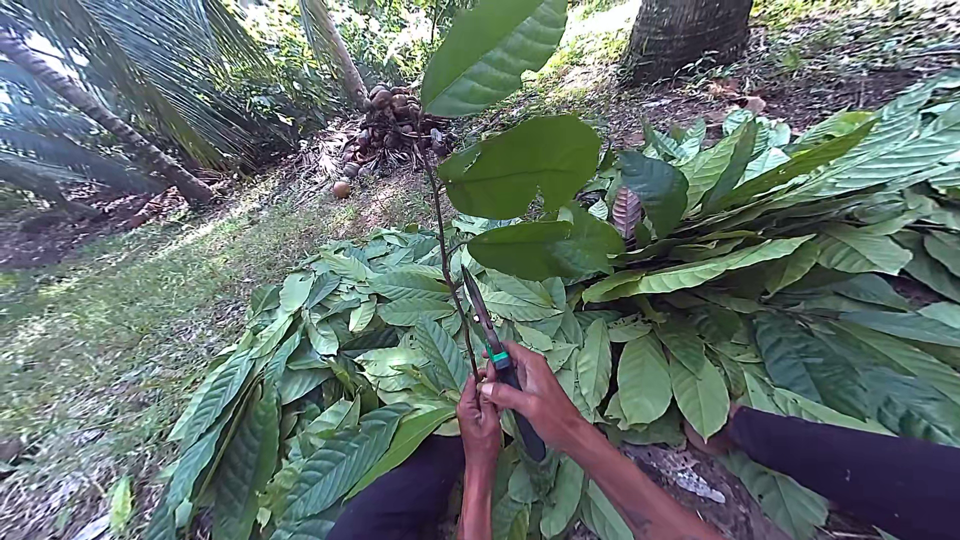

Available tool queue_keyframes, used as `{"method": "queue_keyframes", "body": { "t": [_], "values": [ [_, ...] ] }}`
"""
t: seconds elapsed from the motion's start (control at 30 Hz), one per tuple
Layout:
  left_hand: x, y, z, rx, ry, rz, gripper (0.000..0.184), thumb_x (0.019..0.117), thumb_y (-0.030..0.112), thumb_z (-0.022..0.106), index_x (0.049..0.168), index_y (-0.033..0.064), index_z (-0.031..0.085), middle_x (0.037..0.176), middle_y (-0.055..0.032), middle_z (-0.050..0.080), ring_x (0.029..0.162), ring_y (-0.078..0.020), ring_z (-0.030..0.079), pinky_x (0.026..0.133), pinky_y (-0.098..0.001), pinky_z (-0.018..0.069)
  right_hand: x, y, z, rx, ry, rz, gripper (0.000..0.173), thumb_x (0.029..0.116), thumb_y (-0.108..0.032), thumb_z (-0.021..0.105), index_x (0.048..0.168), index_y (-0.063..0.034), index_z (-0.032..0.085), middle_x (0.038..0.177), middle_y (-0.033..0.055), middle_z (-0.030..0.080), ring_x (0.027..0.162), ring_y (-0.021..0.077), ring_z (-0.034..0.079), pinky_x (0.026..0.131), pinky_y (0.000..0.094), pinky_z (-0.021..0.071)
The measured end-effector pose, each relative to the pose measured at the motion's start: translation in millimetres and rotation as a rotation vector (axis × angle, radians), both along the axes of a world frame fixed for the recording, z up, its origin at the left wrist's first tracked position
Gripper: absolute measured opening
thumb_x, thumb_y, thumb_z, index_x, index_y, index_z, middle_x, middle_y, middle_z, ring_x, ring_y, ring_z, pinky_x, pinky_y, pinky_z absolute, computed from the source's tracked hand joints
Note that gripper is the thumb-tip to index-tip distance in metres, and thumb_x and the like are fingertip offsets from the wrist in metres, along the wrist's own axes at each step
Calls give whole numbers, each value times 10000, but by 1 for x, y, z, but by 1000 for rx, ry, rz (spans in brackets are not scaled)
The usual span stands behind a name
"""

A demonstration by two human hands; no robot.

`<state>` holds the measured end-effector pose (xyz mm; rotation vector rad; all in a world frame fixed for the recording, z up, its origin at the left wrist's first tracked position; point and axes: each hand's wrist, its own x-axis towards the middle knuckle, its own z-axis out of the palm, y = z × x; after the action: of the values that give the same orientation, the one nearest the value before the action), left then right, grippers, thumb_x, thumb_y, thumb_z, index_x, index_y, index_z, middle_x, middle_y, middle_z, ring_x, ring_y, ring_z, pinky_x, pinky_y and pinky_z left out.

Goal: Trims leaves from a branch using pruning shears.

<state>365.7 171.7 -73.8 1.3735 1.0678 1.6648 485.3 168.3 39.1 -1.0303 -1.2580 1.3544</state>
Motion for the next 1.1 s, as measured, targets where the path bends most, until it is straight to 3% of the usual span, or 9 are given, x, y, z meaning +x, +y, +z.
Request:
{"method": "queue_keyframes", "body": {
  "t": [0.13,0.47,0.67,0.8,1.1],
  "values": [
    [2,0,-4,7,12,-6,146,979,30,504,943,21,644,634,124,595,569,48,561,589,-143,510,5,7,15,4,-70,-21,545,787,-316,720,1232,-22,610,904,-1,644,773,64,626,703,254,534],
    [7,0,-4,-12,-7,-38,144,1002,59,497,1001,32,638,622,128,586,544,41,549,563,-145,500,2,12,29,18,104,-88,245,826,-199,712,1014,-44,684,730,-38,664,584,37,606,569,214,523],
    [7,-4,-5,-20,35,-10,169,1003,53,468,1024,34,634,590,155,544,506,66,507,514,-119,460,3,18,44,103,-77,-156,566,809,-337,722,1249,-7,591,877,-9,624,731,48,602,676,235,522],
    [7,-1,-15,-18,19,-32,187,1036,112,464,1052,37,634,594,139,544,506,58,495,502,-123,439,5,29,64,120,-128,-219,525,804,-343,733,1197,-25,593,817,-37,573,683,33,549,643,227,480],
    [8,-1,-17,-14,55,22,210,1045,99,443,1077,11,630,594,121,541,494,53,480,490,-124,425,4,37,78,143,-225,-239,530,795,-347,750,1197,-31,613,872,-10,606,730,56,572,670,243,490]
  ]
}}
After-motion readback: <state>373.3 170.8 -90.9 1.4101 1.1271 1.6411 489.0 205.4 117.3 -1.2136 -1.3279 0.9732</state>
